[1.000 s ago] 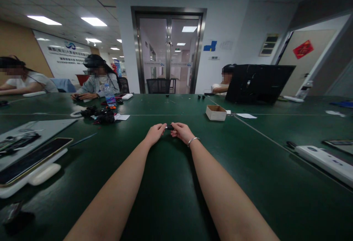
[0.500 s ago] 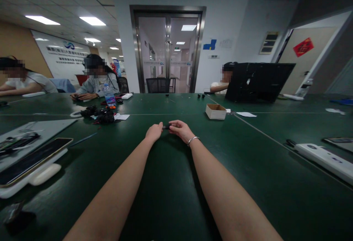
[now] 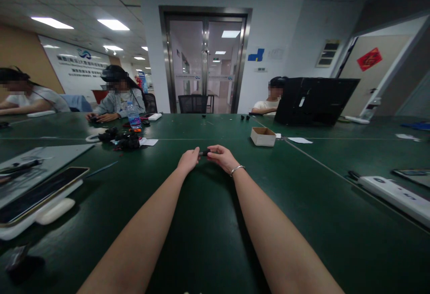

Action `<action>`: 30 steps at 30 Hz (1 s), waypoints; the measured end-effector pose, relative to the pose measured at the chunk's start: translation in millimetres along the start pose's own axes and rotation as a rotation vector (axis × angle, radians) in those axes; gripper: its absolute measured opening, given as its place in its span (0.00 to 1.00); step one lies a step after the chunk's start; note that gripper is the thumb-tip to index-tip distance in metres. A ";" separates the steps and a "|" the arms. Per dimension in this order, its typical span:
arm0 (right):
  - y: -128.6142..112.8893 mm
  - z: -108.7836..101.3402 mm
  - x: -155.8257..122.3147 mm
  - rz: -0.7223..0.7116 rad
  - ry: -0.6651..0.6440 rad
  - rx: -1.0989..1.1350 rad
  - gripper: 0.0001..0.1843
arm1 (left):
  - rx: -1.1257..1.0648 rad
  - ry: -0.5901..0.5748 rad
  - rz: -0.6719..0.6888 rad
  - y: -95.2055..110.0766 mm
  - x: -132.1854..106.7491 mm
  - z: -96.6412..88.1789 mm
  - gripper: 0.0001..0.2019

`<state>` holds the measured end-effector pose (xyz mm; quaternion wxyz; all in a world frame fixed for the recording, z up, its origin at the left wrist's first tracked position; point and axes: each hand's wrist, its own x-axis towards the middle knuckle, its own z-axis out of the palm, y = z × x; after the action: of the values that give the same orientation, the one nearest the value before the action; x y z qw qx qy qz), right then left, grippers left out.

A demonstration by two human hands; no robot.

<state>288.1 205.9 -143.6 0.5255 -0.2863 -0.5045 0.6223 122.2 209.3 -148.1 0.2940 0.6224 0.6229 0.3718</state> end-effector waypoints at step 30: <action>4.9 -10.9 -1.7 0.058 0.012 0.051 0.12 | -0.381 -0.115 0.169 -0.9 -5.6 -1.3 0.17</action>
<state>296.4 208.2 -152.0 0.5176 -0.2908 -0.4768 0.6482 120.9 203.6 -148.7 0.4094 0.6255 0.4692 0.4701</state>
